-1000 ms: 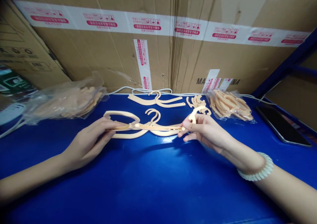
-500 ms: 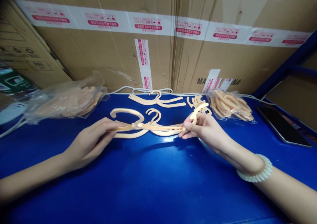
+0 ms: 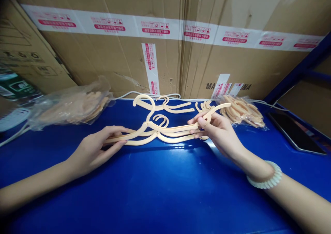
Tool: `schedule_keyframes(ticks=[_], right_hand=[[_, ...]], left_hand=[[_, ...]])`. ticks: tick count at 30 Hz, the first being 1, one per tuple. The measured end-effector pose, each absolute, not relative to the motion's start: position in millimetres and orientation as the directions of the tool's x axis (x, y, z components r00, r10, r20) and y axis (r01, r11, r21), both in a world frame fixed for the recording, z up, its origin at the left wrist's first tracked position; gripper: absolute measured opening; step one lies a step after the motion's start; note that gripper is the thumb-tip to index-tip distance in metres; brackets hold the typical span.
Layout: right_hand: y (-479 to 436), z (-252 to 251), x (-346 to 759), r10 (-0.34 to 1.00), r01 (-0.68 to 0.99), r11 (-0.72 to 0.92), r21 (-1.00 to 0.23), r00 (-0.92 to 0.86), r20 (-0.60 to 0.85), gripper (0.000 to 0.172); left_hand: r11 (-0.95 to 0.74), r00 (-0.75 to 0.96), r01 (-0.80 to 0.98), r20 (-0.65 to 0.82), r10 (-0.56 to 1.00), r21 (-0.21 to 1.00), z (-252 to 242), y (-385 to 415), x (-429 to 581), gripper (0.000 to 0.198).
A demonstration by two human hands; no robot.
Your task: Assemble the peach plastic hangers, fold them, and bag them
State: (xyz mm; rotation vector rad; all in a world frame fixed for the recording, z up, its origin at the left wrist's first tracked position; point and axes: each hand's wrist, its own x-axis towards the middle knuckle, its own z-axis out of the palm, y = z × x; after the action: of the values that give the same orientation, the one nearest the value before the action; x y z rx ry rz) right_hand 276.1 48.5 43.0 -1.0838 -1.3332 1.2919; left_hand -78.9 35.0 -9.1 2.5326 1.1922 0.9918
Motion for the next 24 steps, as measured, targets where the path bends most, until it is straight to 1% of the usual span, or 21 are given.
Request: schedule_keyframes(ticks=[3,5,7,9,11,13,16,18,20,22,24], right_hand=[[58,48,286,0.988,-0.042,0.098,-0.994,-0.116,0.102,0.021],[66,53,296,0.993,-0.05,0.088,-0.995,-0.081,0.092,0.023],[75,59,310,0.993,-0.026,0.069,-0.997,-0.091,0.072,0.025],[82,64,326,0.984,0.061,0.061,-0.996,-0.172,0.05,0.025],[87,68,341,0.957,0.195,0.072,-0.978,-0.29,0.013,0.025],[91,72,353,0.906,0.364,0.101,-0.926,-0.417,-0.065,0.024],[94,75,361,0.831,0.554,0.234,-0.799,-0.54,-0.131,0.02],[95,76,361,0.799,0.601,0.319,-0.733,-0.587,-0.134,0.016],[94,75,358,0.78,0.627,0.357,-0.692,-0.608,-0.149,0.014],[93,74,356,0.778,0.672,0.358,-0.649,-0.599,-0.191,0.018],[91,72,354,0.793,0.726,0.365,-0.582,-0.571,-0.215,0.027]], left_hand=[[-0.699,0.484,0.577,0.512,0.71,0.423,-7,35,-78,0.021],[-0.704,0.489,0.559,0.512,0.706,0.438,-6,35,-78,0.02],[-0.71,0.495,0.548,0.513,0.702,0.442,-5,36,-78,0.019],[-0.739,0.511,0.542,0.542,0.667,0.399,-4,37,-78,0.016],[-0.776,0.535,0.545,0.581,0.613,0.316,-3,39,-80,0.012],[-0.799,0.571,0.551,0.59,0.571,0.241,-2,40,-82,0.009],[-0.823,0.636,0.543,0.56,0.531,0.165,-1,39,-84,0.009],[-0.839,0.671,0.529,0.542,0.506,0.128,-1,38,-84,0.009],[-0.848,0.69,0.518,0.529,0.493,0.114,-1,37,-84,0.009],[-0.852,0.696,0.512,0.526,0.489,0.114,-2,37,-83,0.009],[-0.854,0.696,0.508,0.53,0.484,0.113,-3,38,-83,0.009]])
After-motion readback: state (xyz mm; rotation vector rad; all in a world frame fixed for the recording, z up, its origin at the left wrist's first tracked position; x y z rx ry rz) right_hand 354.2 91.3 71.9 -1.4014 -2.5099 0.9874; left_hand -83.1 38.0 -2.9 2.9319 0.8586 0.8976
